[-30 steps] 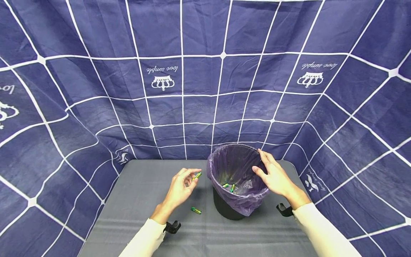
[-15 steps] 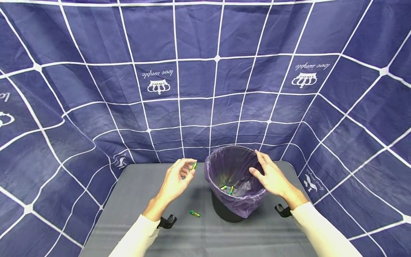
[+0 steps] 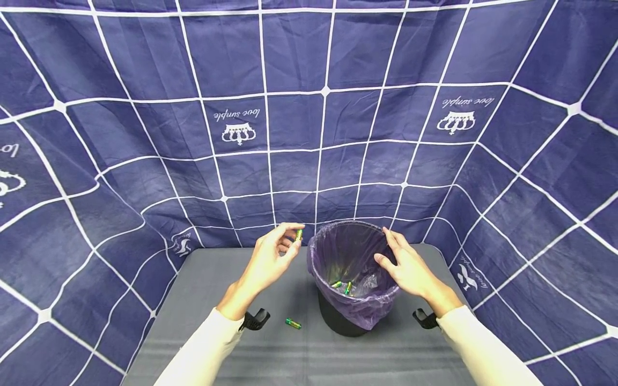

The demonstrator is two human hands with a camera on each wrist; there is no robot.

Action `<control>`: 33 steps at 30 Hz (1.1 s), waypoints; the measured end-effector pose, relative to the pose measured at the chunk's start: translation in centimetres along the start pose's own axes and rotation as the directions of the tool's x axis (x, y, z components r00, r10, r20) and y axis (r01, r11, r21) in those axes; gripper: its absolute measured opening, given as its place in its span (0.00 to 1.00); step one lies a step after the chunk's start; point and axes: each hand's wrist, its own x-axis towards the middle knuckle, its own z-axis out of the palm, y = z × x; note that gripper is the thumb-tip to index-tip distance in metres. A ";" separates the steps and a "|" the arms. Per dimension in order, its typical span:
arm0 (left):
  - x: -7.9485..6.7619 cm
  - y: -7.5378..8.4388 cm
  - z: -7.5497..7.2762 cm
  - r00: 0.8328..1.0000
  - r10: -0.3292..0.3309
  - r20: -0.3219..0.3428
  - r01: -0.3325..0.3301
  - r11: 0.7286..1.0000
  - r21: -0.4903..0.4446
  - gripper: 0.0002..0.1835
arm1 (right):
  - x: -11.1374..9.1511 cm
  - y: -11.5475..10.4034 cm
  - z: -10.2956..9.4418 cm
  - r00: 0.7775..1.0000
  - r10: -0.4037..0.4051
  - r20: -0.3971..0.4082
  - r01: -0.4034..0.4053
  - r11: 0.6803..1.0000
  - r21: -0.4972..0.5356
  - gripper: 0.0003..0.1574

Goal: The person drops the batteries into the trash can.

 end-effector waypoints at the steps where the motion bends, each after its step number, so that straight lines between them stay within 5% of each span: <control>1: 0.2 0.2 0.1 1.000 0.003 0.005 -0.003 1.000 -0.002 0.21 | 0.0 0.0 0.0 1.000 0.000 -0.001 0.000 1.000 0.000 0.52; 13: 2.6 2.1 0.6 0.995 0.065 0.081 -0.060 0.996 -0.065 0.30 | -0.2 0.0 0.2 1.000 -0.005 -0.001 0.005 1.000 -0.002 0.52; 33: 6.6 5.1 2.9 0.964 0.134 0.228 -0.128 0.991 -0.041 0.28 | 0.0 -0.2 -0.1 1.000 0.008 0.011 -0.008 1.000 -0.001 0.52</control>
